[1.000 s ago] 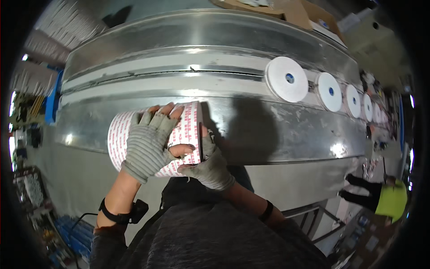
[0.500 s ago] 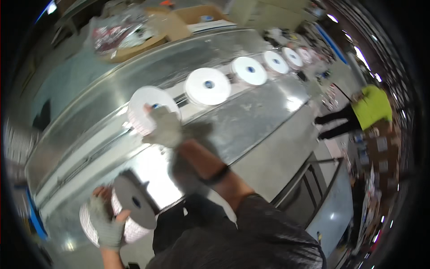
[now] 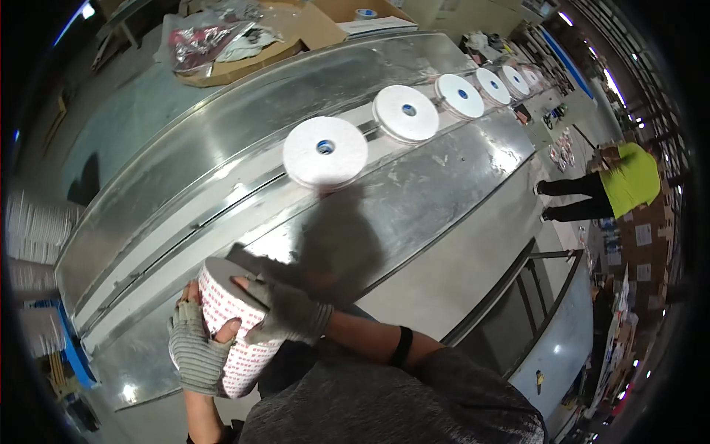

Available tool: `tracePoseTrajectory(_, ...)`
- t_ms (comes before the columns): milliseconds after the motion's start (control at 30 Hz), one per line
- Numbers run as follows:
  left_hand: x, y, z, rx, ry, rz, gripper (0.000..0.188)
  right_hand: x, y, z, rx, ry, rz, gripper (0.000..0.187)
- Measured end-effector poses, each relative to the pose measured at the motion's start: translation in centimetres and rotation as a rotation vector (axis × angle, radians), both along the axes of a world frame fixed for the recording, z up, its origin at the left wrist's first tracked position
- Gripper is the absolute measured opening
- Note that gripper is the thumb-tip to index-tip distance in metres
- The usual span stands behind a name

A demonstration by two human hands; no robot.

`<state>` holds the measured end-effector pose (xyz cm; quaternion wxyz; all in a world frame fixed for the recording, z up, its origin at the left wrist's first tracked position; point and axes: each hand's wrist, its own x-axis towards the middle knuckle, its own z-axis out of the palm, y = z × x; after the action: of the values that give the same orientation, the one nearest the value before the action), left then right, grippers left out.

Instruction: Manually sorting and stacking adhesive tape rolls from a conveyor belt onto a staging table in a manufacturing facility.

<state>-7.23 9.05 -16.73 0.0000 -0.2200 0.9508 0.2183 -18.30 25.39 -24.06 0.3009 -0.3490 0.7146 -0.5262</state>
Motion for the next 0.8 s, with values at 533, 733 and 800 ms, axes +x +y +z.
tracePoseTrajectory(533, -0.2, 0.6, 1.6, 0.016, 0.078, -0.205, 0.099, -15.4, -4.9, -3.9, 0.539, 0.771, 0.040, 0.078)
tracePoseTrajectory(733, -0.1, 0.3, 2.1, 0.034, 0.044, -0.173, 0.100, -26.1, 7.7, -4.2, 0.780, 0.816, -0.659, 0.040)
tracePoseTrajectory(800, 0.9, -0.4, 2.0, -0.053, 0.062, -0.177, 0.102, -25.4, 8.4, -4.3, 0.638, 1.082, -0.549, 0.028)
